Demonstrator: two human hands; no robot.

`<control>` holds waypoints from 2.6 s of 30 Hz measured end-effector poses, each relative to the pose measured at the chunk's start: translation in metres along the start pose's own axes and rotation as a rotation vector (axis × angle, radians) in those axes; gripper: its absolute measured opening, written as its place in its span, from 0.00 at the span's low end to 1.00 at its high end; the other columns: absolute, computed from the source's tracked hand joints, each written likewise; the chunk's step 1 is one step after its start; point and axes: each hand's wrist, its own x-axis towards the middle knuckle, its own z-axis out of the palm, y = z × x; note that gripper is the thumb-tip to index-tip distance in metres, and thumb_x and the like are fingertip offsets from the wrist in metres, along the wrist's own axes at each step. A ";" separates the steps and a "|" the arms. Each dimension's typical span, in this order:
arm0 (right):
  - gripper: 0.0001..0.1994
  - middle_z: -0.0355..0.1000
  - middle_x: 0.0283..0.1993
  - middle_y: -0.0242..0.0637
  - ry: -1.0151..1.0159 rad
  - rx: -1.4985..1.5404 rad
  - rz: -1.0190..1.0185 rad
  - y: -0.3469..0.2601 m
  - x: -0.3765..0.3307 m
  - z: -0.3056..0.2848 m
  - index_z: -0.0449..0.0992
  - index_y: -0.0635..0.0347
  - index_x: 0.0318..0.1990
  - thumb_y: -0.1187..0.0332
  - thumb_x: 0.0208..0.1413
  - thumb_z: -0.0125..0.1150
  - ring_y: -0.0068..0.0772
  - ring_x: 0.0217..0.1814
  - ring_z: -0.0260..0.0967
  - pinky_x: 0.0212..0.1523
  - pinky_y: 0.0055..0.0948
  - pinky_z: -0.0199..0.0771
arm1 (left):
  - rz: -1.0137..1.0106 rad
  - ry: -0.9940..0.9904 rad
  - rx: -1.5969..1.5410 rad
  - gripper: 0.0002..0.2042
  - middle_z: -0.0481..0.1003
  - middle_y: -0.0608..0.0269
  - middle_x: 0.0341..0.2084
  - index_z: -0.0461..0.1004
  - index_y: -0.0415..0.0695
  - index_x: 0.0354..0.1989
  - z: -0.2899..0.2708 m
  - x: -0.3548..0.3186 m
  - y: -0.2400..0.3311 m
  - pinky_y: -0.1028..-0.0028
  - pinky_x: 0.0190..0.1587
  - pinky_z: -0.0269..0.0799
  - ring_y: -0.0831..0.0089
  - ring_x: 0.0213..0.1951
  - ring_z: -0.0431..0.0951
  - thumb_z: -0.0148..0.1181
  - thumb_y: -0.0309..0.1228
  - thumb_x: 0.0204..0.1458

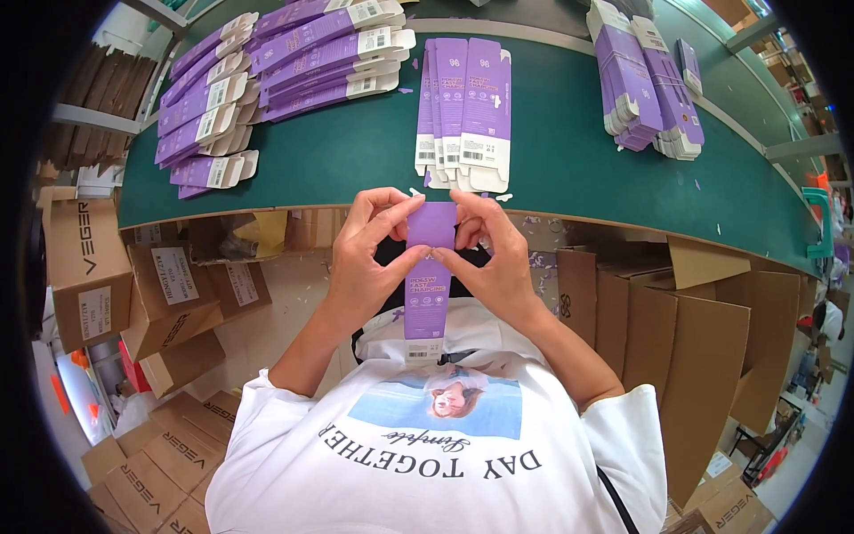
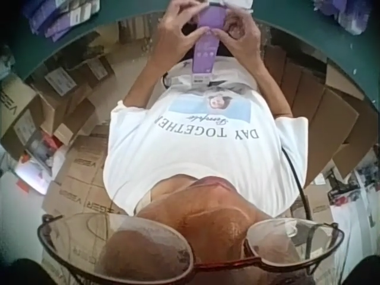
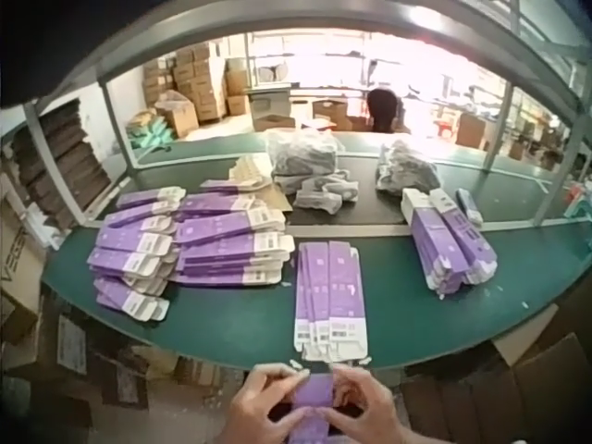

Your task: The person folds and assembles flat cardboard product boxes by hand at a manual station.

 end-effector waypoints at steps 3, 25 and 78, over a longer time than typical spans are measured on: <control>0.19 0.67 0.41 0.31 -0.017 0.079 0.000 -0.006 -0.003 0.001 0.78 0.61 0.47 0.84 0.46 0.69 0.22 0.36 0.61 0.37 0.18 0.64 | 0.069 0.030 0.026 0.24 0.70 0.60 0.48 0.78 0.40 0.54 0.001 -0.006 0.004 0.78 0.42 0.72 0.74 0.39 0.72 0.68 0.16 0.44; 0.11 0.72 0.31 0.30 -0.049 -0.134 -0.365 -0.013 -0.013 -0.017 0.82 0.62 0.37 0.85 0.44 0.68 0.20 0.29 0.61 0.30 0.18 0.60 | 0.082 0.094 -0.336 0.11 0.69 0.70 0.28 0.78 0.43 0.33 0.024 -0.027 -0.020 0.82 0.25 0.59 0.80 0.24 0.63 0.66 0.14 0.44; 0.06 0.70 0.30 0.31 -0.227 -0.143 -0.319 -0.007 -0.012 -0.015 0.74 0.64 0.29 0.79 0.50 0.67 0.22 0.24 0.56 0.25 0.20 0.58 | 0.104 -0.323 -0.381 0.11 0.80 0.60 0.37 0.82 0.40 0.37 -0.019 0.004 -0.040 0.84 0.32 0.67 0.78 0.31 0.71 0.61 0.13 0.49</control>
